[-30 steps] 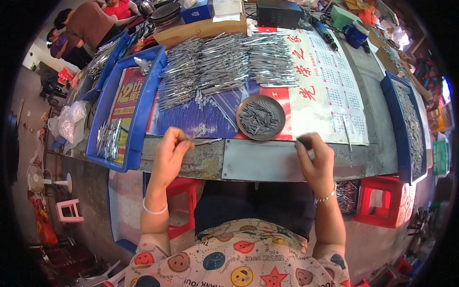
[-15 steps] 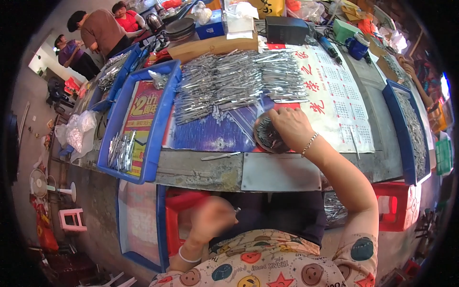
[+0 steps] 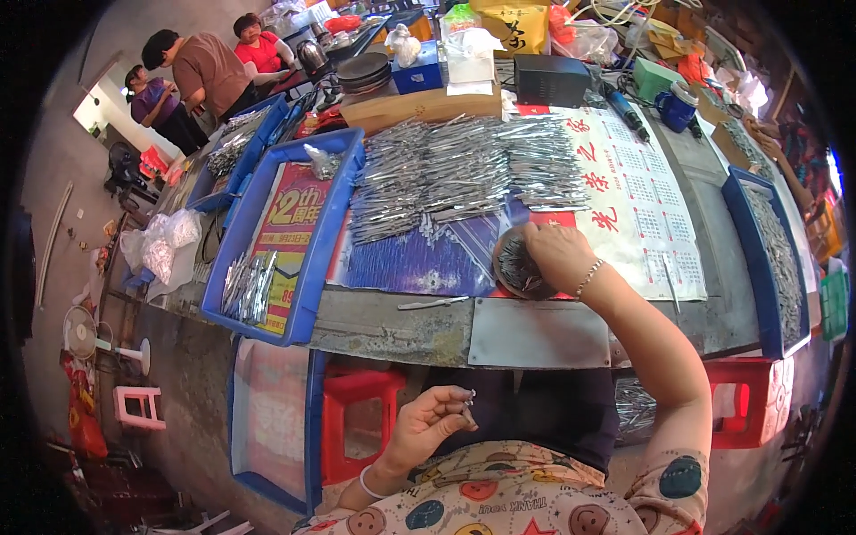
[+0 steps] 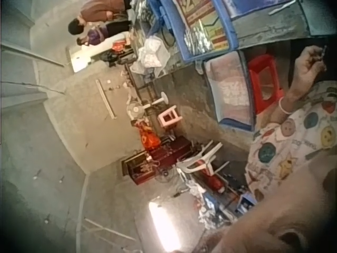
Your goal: Manually assembling small metal components on a workbench in a workshop setting.
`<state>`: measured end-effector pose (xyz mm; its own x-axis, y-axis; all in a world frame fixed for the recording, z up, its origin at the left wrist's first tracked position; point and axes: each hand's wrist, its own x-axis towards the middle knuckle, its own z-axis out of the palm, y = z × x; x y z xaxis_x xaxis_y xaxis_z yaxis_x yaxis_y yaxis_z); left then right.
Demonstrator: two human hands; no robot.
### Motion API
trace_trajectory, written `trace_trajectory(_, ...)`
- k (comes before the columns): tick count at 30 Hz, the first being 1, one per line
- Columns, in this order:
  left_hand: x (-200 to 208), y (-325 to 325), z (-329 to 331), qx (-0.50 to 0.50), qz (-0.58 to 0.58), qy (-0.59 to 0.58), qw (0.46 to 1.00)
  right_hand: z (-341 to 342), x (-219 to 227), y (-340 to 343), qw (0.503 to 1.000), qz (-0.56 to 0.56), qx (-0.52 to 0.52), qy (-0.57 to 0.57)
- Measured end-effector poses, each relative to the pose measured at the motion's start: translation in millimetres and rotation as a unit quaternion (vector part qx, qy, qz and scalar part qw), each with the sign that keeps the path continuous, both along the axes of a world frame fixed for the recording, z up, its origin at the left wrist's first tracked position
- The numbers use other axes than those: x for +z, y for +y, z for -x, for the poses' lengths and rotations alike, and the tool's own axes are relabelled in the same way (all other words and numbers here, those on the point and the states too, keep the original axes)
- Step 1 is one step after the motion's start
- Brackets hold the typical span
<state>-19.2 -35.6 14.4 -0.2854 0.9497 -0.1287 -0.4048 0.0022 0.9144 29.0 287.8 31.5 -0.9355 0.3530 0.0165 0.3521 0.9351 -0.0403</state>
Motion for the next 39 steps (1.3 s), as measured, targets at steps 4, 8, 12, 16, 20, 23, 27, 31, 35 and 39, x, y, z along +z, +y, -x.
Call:
trace_trajectory(4, -3.8, -0.6, -1.9, 0.012, -0.011, -0.016, 1.0, -11.4, -1.5, 3.6, 0.996, 0.049, -0.017, 0.07)
trace_trajectory(8, -5.8, 0.9, -6.2, 0.003, -0.028, -0.008, 1.0, -17.0, -0.2, 3.0, 0.99, 0.098, -0.027, 0.101)
trace_trajectory(12, 0.5, 5.9, -11.4, 0.004, -0.016, 0.017, 1.0, -22.1, -0.1, 4.3, 0.967, 0.179, -0.034, 0.178)
trace_trajectory(16, 1.0, 14.7, -16.7, 0.001, -0.009, 0.034, 0.999, -26.8, -2.1, 7.3, 0.946, 0.213, -0.036, 0.243)
trace_trajectory(20, 6.1, 25.2, -20.2, -0.008, 0.004, 0.043, 0.999, -30.5, -7.0, 16.6, 0.885, 0.358, -0.061, 0.293)
trace_trajectory(23, 7.6, 33.2, -22.5, -0.023, 0.01, 0.043, 0.999, -35.6, -8.4, 25.4, 0.819, 0.486, -0.108, 0.283)
trace_trajectory(27, 6.8, 40.6, -28.0, -0.038, 0.018, 0.037, 0.998, -39.0, -3.1, 29.5, 0.751, 0.578, -0.146, 0.284)
trace_trajectory(31, 8.0, 45.6, -33.5, -0.048, 0.024, 0.036, 0.998, -41.4, -3.2, 28.8, 0.745, 0.588, -0.133, 0.286)
trace_trajectory(35, 7.7, 47.3, -34.6, -0.052, 0.02, 0.035, 0.998, -43.4, -11.9, 33.8, 0.78, 0.563, -0.099, 0.255)
trace_trajectory(39, 4.7, 48.2, -30.6, -0.025, -0.007, 0.035, 0.999, -41.2, 0.4, 25.2, 0.758, 0.592, -0.068, 0.266)
